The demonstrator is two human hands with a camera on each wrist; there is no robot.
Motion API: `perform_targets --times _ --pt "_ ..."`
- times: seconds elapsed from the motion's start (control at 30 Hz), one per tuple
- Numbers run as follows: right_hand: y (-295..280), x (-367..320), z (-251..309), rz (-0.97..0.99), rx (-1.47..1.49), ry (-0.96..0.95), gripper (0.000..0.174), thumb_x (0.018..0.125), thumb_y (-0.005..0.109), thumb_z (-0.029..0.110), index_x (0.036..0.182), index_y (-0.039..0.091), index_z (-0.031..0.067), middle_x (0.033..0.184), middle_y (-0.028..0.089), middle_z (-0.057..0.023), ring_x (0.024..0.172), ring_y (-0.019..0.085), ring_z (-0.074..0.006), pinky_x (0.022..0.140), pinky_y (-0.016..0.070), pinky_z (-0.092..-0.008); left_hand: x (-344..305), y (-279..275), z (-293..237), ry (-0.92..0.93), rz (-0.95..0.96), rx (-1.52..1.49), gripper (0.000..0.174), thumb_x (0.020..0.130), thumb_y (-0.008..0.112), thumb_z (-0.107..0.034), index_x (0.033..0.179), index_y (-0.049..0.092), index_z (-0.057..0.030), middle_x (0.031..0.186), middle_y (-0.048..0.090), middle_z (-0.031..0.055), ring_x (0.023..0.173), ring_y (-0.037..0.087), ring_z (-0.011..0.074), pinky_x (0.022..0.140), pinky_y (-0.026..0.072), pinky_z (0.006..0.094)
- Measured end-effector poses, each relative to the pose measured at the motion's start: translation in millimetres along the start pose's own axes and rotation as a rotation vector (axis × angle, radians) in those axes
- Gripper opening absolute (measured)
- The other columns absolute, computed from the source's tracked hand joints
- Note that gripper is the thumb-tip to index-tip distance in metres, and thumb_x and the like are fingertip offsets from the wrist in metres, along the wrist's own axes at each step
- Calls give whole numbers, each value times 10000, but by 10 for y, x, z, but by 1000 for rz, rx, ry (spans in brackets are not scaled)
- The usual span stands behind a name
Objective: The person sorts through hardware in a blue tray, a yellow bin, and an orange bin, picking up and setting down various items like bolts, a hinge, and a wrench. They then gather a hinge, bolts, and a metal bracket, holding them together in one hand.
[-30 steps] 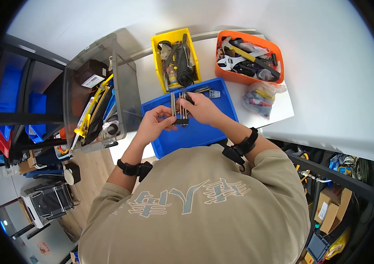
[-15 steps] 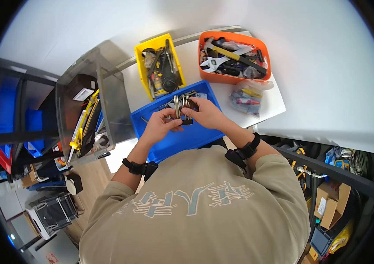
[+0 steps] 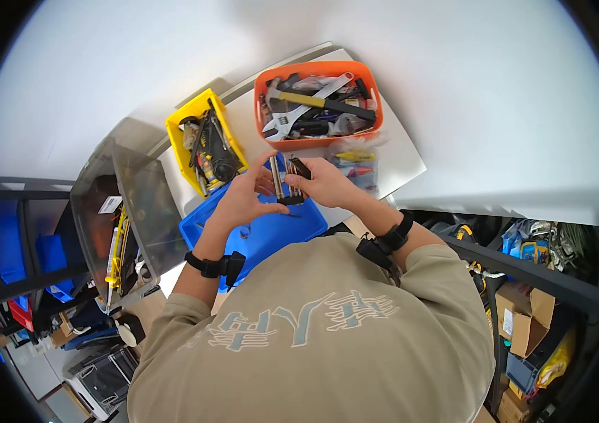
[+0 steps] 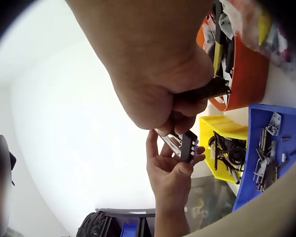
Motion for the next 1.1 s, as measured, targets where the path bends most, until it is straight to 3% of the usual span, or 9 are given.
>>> perform_targets --times 0.27,0.43,0.47,0.63,0.77,0.9,0.97,1.0,1.1 --pt "-532 256 -328 18 -49 68 269 997 640 281 932 629 20 714 576 6 622 524 -78 565 438 -262 563 235 243 84 -105 299 1051 638 926 -355 1508 384 -126 991 701 104 900 698 266 788 561 356" --pt "-966 585 -541 -50 27 321 326 951 691 314 1005 649 -5 698 603 -27 607 557 -90 568 456 -288 917 338 338 -28 -156 220 1135 687 895 -396 1567 257 -70 1296 643 117 1041 678 311 927 533 409" --pt "-1113 690 -630 -131 -26 195 337 951 683 320 1007 650 -11 727 633 -65 646 599 -136 602 477 -312 960 334 328 -116 -105 269 1136 733 874 -358 1588 189 -58 1394 575 171 1161 641 320 888 548 394" --pt "-2063 1174 -752 -383 -551 -62 300 955 616 274 1056 652 -6 971 682 -248 951 650 -430 813 504 -477 1004 386 536 -175 -66 303 982 783 839 -338 1550 299 -50 1356 603 151 1142 650 286 901 541 379" --pt "-2561 1579 -1125 -402 -829 31 284 963 603 265 1080 656 12 1015 695 -226 971 660 -407 833 514 -492 929 427 566 -197 -23 310 733 824 809 -303 1428 500 -27 1312 627 139 1103 661 252 882 542 366" --pt "-2759 1845 -1273 -80 -1034 126 312 950 618 252 1125 649 -4 1076 685 -239 990 658 -404 849 515 -489 863 413 517 -246 -25 290 653 825 809 -291 1365 562 -18 1293 639 136 1088 663 247 878 541 364" --pt "-2843 2018 -1219 242 -1031 234 299 939 639 227 1111 648 -17 1078 692 -232 997 672 -375 842 527 -476 825 417 564 -284 -40 264 622 830 803 -289 1343 581 -15 1271 651 134 1088 662 250 891 536 368" --pt "-2776 1962 -935 241 -893 422 267 927 654 188 1112 648 -4 1060 706 -206 985 688 -348 839 539 -459 800 423 570 -291 -44 263 622 830 803 -289 1343 581 -15 1271 651 134 1088 662 250 891 536 368" --pt "-2804 2105 -1008 317 -1048 246 267 890 667 139 1119 650 4 946 727 -190 867 713 -344 806 558 -453 755 449 628 -374 19 250 598 839 793 -284 1330 588 -11 1246 662 138 1083 664 257 905 534 382"
Point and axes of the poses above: each hand's wrist, its own x-axis towards the middle knuckle, its own y-axis out of the palm, z = x × y, the point moved 1 cm from there along x, towards the middle knuckle
